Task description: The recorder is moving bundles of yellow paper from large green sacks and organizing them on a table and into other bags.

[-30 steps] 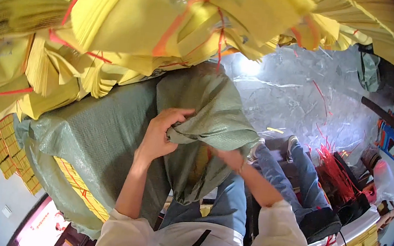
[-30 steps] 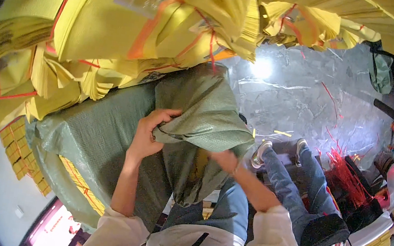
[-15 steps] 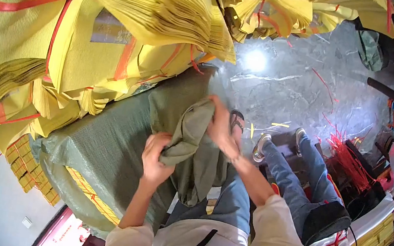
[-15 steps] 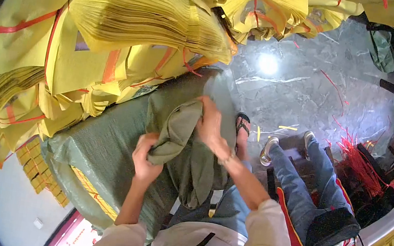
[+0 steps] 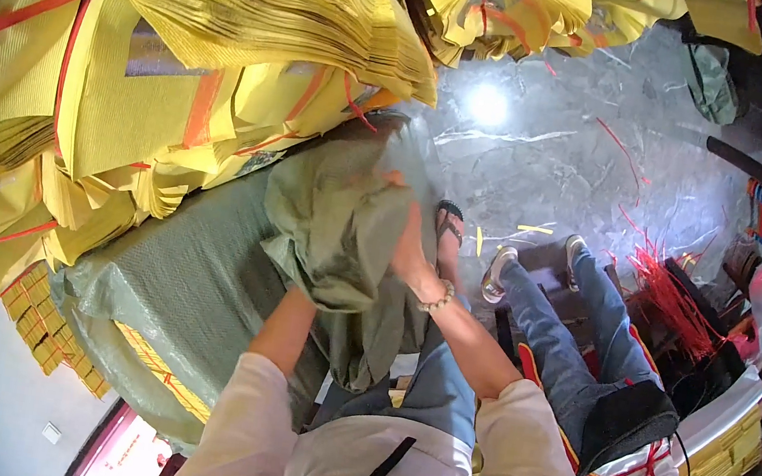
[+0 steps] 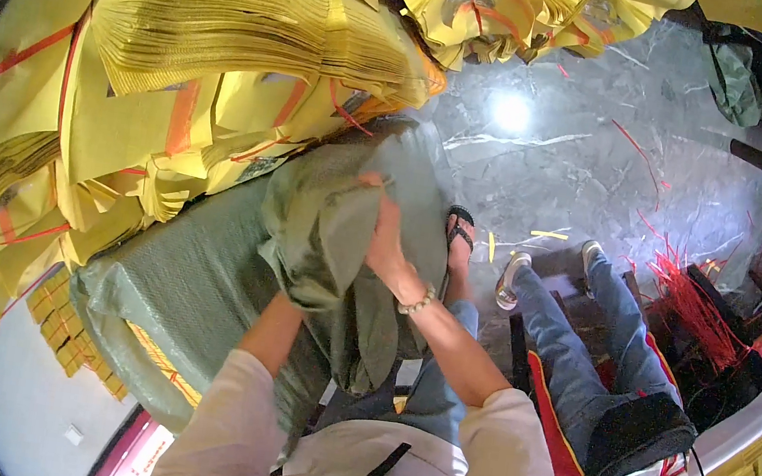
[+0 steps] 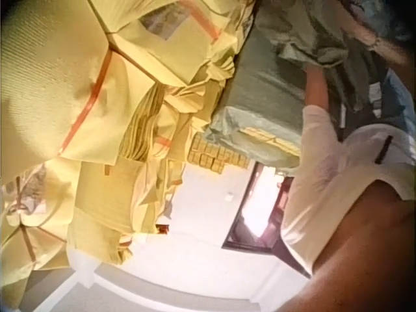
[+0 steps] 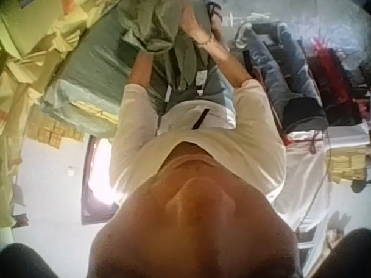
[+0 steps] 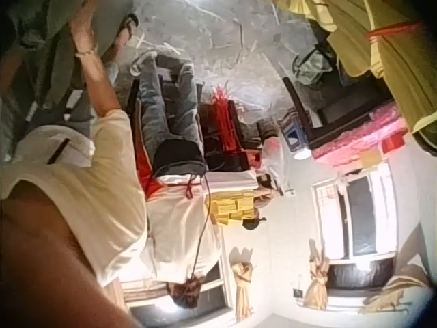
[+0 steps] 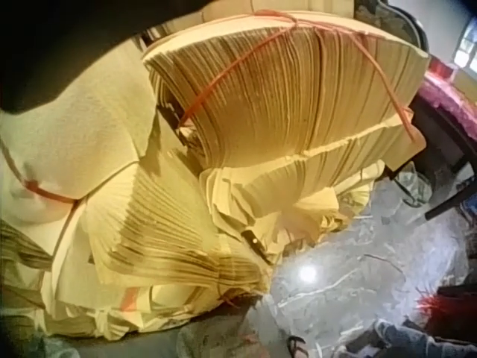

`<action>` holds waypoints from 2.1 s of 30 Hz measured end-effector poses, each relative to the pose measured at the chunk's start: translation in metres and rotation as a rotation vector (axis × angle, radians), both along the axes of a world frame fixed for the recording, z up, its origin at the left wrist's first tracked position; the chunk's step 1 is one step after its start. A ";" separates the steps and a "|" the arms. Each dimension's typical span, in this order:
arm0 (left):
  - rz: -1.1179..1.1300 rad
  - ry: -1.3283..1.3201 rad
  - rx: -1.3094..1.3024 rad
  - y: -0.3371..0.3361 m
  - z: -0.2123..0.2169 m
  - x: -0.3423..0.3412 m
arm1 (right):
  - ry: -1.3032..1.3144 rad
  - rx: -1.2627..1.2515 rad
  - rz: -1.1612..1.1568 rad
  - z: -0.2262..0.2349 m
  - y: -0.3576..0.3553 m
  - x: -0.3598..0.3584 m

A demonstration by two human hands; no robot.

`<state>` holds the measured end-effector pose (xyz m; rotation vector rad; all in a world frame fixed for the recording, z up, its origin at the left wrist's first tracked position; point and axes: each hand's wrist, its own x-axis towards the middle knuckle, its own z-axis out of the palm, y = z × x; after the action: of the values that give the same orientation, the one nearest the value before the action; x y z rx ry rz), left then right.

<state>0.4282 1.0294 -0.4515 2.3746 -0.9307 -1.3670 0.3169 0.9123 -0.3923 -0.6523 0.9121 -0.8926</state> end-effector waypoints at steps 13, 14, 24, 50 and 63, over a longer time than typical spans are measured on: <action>-0.057 0.019 0.005 0.005 -0.066 0.031 | 0.109 0.134 -0.027 -0.007 0.026 0.011; -0.065 0.020 0.006 0.004 -0.066 0.033 | 0.147 0.110 0.029 -0.007 0.023 0.008; -0.199 0.002 -0.005 -0.013 -0.073 0.058 | 0.431 0.063 0.085 0.003 -0.007 -0.004; -0.983 -0.183 0.310 0.032 0.046 0.069 | 1.158 -0.705 -0.177 0.047 0.038 -0.022; -0.987 -0.321 0.249 0.279 0.067 -0.077 | 1.554 -0.983 1.785 0.005 0.276 -0.118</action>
<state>0.3515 1.3086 -0.3844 2.4201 -2.3581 -1.4246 0.1991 1.1885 -0.3878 -2.5471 0.6017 1.1778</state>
